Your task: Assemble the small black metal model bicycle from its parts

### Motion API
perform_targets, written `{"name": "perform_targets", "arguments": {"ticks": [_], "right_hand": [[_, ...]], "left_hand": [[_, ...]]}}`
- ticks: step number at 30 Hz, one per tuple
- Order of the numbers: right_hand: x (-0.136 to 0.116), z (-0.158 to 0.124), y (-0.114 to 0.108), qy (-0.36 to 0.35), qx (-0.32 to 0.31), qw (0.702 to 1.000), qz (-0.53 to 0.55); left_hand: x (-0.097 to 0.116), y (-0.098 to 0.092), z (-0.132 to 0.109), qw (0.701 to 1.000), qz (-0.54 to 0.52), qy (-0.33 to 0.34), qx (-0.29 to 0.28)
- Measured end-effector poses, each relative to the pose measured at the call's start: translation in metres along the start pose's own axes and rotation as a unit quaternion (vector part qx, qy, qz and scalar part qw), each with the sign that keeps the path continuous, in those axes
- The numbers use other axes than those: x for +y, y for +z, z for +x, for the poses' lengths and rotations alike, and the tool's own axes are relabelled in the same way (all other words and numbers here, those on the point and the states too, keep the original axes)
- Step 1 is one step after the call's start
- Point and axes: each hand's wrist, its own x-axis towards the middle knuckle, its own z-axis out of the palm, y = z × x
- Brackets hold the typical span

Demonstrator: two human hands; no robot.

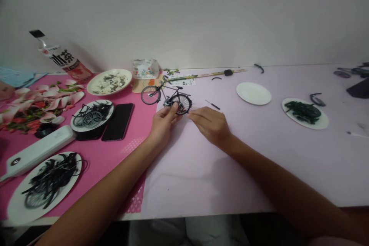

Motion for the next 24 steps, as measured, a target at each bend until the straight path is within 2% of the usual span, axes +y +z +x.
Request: {"name": "perform_targets", "arguments": {"ticks": [5, 13, 24], "right_hand": [[-0.0004, 0.0002, -0.0004, -0.005, -0.006, 1.000, -0.022], [-0.0009, -0.0004, -0.0014, 0.043, -0.026, 0.998, -0.022], [-0.0007, -0.0021, 0.0034, 0.067, 0.009, 0.997, -0.021]], "left_hand": [[-0.0005, -0.0001, -0.0009, 1.000, 0.002, 0.000, -0.014], [0.0020, -0.0006, -0.0018, 1.000, 0.010, -0.013, -0.013], [-0.0007, -0.0040, 0.0029, 0.999, -0.014, -0.028, -0.020]]}}
